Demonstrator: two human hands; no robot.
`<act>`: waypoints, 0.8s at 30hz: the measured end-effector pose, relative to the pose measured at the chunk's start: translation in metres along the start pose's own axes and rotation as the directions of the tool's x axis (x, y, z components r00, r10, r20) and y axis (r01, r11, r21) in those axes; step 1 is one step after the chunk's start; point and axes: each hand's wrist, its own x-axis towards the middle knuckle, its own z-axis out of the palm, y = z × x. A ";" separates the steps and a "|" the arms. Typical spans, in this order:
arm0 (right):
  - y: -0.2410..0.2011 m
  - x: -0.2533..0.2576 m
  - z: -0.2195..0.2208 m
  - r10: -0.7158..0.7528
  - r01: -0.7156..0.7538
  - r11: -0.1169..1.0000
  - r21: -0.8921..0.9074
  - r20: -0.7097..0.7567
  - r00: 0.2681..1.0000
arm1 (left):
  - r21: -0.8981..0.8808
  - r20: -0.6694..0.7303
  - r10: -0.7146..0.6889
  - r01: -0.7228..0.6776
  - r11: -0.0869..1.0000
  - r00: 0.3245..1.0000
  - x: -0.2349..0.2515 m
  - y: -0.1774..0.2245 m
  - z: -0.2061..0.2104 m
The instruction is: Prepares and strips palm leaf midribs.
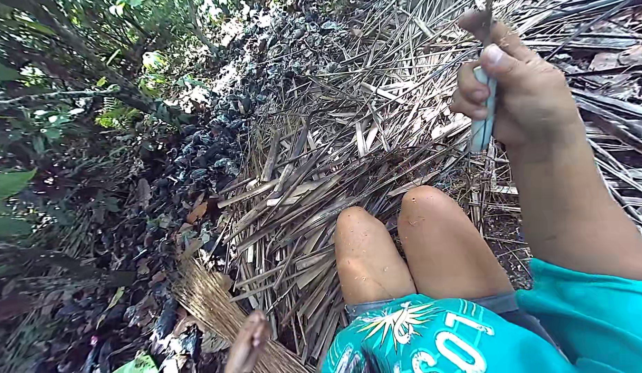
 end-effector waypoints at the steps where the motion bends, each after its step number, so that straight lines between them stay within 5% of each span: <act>1: 0.001 -0.003 0.007 0.009 -0.010 1.000 0.011 0.011 1.000 | 0.090 -0.063 0.141 -0.135 0.987 0.988 0.005 0.031 0.007; 4: 0.025 -0.028 0.051 0.172 -0.188 0.980 0.064 0.201 0.964 | 0.488 -0.043 0.590 -0.498 0.717 0.807 -0.004 0.150 0.046; 7: 0.055 -0.060 0.107 0.392 -0.490 0.866 0.102 0.470 0.791 | 0.648 0.088 0.889 -0.703 0.292 0.450 -0.031 0.224 0.066; 9: 0.065 -0.074 0.144 0.410 -0.624 0.768 0.146 0.636 0.653 | 0.592 0.135 0.961 -0.798 0.117 0.241 -0.034 0.235 0.079; 12: 0.072 -0.080 0.185 0.271 -0.742 0.588 0.321 0.787 0.555 | 0.495 0.186 0.976 -0.869 0.009 0.116 -0.014 0.215 0.147; 15: 0.078 -0.071 0.194 0.272 -0.757 0.473 0.451 0.743 0.612 | 0.381 0.260 0.961 -0.924 -0.014 0.093 0.011 0.184 0.204; 19: 0.098 -0.057 0.164 0.451 -0.659 0.500 0.562 0.481 0.752 | 0.419 0.158 0.982 -0.907 0.026 0.101 0.017 0.151 0.199; 21: 0.107 -0.055 0.152 0.494 -0.627 0.546 0.555 0.392 0.776 | 0.406 0.022 0.966 -0.885 0.227 0.258 0.024 0.126 0.195; 24: 0.116 -0.055 0.146 0.496 -0.611 0.622 0.490 0.357 0.792 | 0.249 -0.215 0.767 -0.726 0.641 0.604 0.034 0.086 0.209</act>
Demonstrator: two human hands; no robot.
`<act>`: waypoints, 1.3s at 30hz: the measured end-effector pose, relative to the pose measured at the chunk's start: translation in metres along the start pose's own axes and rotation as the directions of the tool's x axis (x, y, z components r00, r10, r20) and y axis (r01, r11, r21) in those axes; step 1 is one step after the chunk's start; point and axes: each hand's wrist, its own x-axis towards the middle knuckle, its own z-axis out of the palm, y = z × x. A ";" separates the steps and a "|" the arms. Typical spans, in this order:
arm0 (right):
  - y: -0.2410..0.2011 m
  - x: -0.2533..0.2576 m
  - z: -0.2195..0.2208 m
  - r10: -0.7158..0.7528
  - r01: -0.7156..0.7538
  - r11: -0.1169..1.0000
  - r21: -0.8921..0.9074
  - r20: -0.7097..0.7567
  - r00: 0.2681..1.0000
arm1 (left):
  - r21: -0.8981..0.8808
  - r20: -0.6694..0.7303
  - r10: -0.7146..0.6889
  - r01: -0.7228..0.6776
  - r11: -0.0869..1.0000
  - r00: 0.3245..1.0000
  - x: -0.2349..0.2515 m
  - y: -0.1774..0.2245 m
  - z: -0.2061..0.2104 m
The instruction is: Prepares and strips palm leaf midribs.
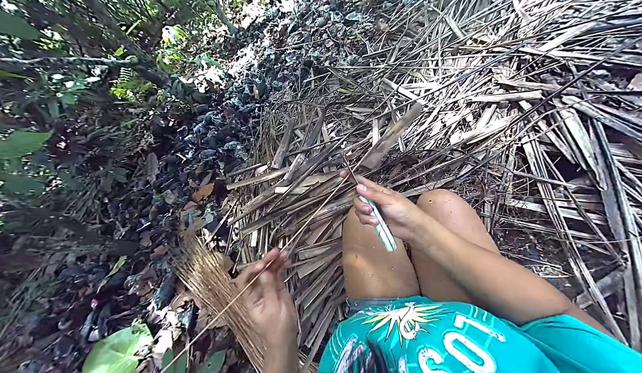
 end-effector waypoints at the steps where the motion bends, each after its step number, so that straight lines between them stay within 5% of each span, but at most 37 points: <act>1: 0.000 0.001 -0.002 -0.001 0.000 0.999 -0.048 -0.030 1.000 | 0.041 0.041 -0.157 0.155 0.987 0.987 -0.008 -0.004 0.006; 3: 0.002 0.003 -0.003 0.008 -0.023 0.989 -0.143 -0.104 0.995 | 0.217 0.221 -0.269 0.222 0.951 0.937 -0.019 -0.007 0.019; 6: 0.009 0.001 -0.002 0.030 -0.073 0.961 -0.266 -0.163 0.986 | 0.481 0.438 0.104 -0.330 0.812 0.893 -0.011 -0.007 0.045; 8: 0.012 -0.004 0.005 0.044 -0.097 0.941 -0.324 -0.168 0.985 | 0.603 0.459 0.180 -0.454 0.656 0.870 0.012 -0.018 0.061; 11: 0.014 -0.013 0.010 0.024 -0.084 0.919 -0.386 -0.157 0.987 | 0.636 0.379 -0.087 -0.191 0.748 0.921 0.035 -0.039 0.081; 14: 0.008 -0.020 0.000 -0.084 0.034 0.799 -0.600 -0.055 0.995 | 0.409 0.319 -0.300 0.155 0.899 0.899 0.040 -0.040 0.093; 16: -0.004 -0.023 -0.013 -0.125 0.086 0.602 -0.794 0.013 0.992 | 0.173 0.399 -0.525 0.500 0.848 0.752 0.047 -0.031 0.092; 18: -0.020 -0.021 -0.023 -0.105 0.087 0.423 -0.902 0.046 0.993 | 0.049 0.471 -0.669 0.741 0.670 0.574 0.053 -0.028 0.085; 20: -0.034 -0.016 -0.029 -0.053 0.061 0.320 -0.946 0.046 0.998 | 0.017 0.484 -0.733 0.832 0.554 0.478 0.055 -0.030 0.079; 25: -0.062 0.021 -0.061 -0.209 0.008 0.286 -0.958 -0.055 0.976 | 0.009 0.435 -0.793 0.879 0.478 0.427 0.048 -0.039 0.068; 28: -0.065 0.040 -0.079 -0.258 -0.062 0.394 -0.917 -0.175 0.950 | -0.023 0.429 -0.814 0.905 0.424 0.392 0.044 -0.042 0.062; 33: -0.129 0.046 -0.133 -0.465 -0.043 0.729 -0.684 -0.541 0.701 | -0.057 0.362 -0.874 0.944 0.326 0.324 0.018 -0.039 0.027; 36: -0.126 0.030 -0.107 -0.260 -0.051 0.811 -0.582 -0.438 0.861 | -0.209 0.401 -0.849 0.937 0.281 0.344 0.016 -0.032 0.024; 39: -0.080 0.016 -0.056 0.032 -0.068 0.867 -0.493 -0.082 0.996 | -0.276 0.505 -0.785 0.929 0.246 0.358 0.024 -0.025 0.035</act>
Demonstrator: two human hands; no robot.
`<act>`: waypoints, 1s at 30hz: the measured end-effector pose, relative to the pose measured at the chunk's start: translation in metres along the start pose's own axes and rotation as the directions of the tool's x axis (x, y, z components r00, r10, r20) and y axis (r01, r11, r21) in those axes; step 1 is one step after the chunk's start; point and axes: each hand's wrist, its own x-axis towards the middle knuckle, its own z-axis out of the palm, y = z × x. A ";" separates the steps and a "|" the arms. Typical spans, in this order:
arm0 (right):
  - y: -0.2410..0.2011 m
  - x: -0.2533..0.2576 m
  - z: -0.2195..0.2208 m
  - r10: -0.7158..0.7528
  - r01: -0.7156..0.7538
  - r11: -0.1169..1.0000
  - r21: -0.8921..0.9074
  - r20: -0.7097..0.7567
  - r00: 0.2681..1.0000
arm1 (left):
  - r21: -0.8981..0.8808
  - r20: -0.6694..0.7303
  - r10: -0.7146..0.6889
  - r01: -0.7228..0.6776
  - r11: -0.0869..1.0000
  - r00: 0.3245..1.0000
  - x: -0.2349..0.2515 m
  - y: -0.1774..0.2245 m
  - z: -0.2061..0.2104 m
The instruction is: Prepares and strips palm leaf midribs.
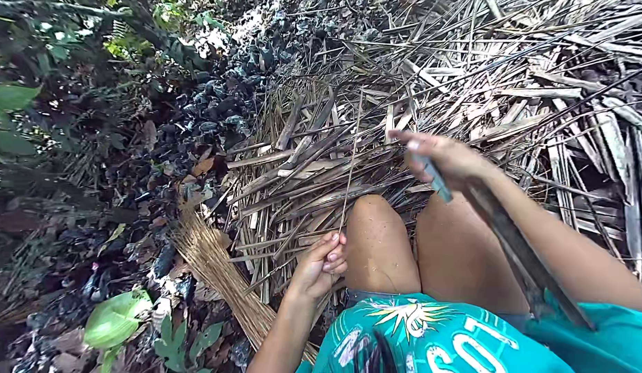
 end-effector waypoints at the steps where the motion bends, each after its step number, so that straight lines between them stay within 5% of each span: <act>1: 0.006 -0.004 0.021 0.029 -0.033 0.999 0.028 0.126 0.992 | -0.013 0.031 0.000 0.000 1.000 1.000 0.001 0.001 0.004; 6: 0.023 -0.005 0.069 0.188 -0.162 0.982 -0.096 0.534 0.824 | -0.008 0.074 0.051 -0.051 0.999 0.996 0.009 0.007 0.016; 8: 0.018 -0.002 0.066 0.184 -0.139 0.982 -0.130 0.476 0.860 | 0.006 0.071 0.060 -0.061 0.998 0.996 0.010 0.008 0.016; 10: 0.007 0.007 0.045 0.068 -0.038 0.994 -0.105 0.300 0.952 | 0.032 0.069 0.039 -0.041 0.999 0.997 0.008 0.005 0.012; 13: -0.028 0.027 -0.002 -0.092 0.099 0.988 -0.116 0.066 0.994 | 0.026 0.093 -0.002 0.000 1.000 0.996 0.002 0.000 0.005; 16: -0.040 0.033 -0.013 -0.086 0.096 0.987 -0.131 0.083 0.993 | 0.001 0.097 -0.023 0.023 1.000 0.995 0.007 0.001 0.002; 19: -0.027 0.014 0.022 0.096 -0.040 0.979 -0.201 0.275 0.957 | -0.063 0.116 -0.029 0.036 0.997 0.993 0.018 0.008 0.004; 22: -0.004 0.002 0.065 0.372 -0.258 0.913 -0.315 0.387 0.844 | -0.122 0.136 -0.046 0.062 0.991 0.990 0.027 0.014 0.005; 25: -0.005 0.020 0.041 0.194 -0.123 0.968 -0.216 0.345 0.918 | -0.121 0.169 -0.060 0.082 0.989 0.984 0.029 0.014 -0.007; 30: -0.047 0.047 -0.017 -0.137 0.146 0.979 -0.142 0.071 0.988 | -0.073 0.208 -0.076 0.093 0.993 0.975 0.019 0.007 -0.028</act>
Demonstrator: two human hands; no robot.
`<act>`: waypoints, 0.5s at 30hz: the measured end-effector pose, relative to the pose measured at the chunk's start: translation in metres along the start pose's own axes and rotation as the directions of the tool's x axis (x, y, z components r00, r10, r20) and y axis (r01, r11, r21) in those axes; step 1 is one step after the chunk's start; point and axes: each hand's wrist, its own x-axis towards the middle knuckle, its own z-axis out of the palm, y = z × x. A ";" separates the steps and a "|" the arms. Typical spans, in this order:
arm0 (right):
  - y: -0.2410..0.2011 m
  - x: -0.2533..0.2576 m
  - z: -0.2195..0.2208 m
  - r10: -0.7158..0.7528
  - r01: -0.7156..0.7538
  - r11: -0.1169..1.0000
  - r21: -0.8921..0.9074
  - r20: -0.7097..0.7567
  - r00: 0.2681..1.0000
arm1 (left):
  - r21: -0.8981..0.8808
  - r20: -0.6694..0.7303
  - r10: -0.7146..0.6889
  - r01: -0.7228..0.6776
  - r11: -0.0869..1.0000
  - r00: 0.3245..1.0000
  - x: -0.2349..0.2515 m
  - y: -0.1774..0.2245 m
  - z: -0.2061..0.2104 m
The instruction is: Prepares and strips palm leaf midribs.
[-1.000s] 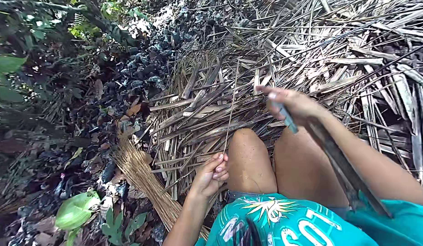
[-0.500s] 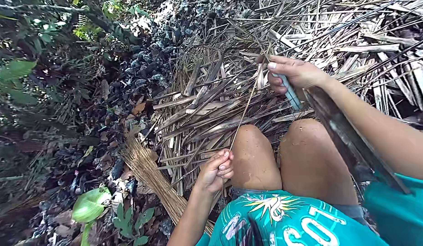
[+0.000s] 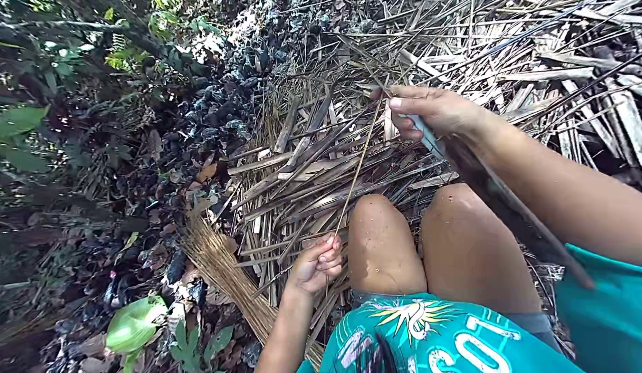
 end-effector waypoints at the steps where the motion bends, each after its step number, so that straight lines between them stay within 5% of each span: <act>1: -0.004 -0.001 0.001 0.009 -0.008 1.000 0.020 -0.024 1.000 | 0.012 -0.007 0.008 -0.007 1.000 1.000 0.000 -0.001 -0.001; 5: 0.004 -0.020 0.041 0.192 -0.193 0.981 -0.011 0.179 0.965 | 0.263 -0.159 0.189 -0.143 0.954 0.969 0.009 0.002 0.013; 9: 0.042 -0.042 0.102 0.367 -0.360 0.928 -0.099 0.423 0.829 | 0.613 -0.235 0.530 -0.299 0.731 0.815 0.024 -0.006 0.037; 12: 0.032 -0.040 0.090 0.258 -0.261 0.965 -0.020 0.244 0.935 | 0.750 -0.113 0.618 -0.341 0.567 0.778 0.018 -0.012 0.032; 15: 0.016 -0.024 0.044 0.057 -0.052 0.993 0.104 -0.048 0.997 | 0.766 -0.067 0.595 -0.341 0.544 0.801 0.005 -0.016 0.027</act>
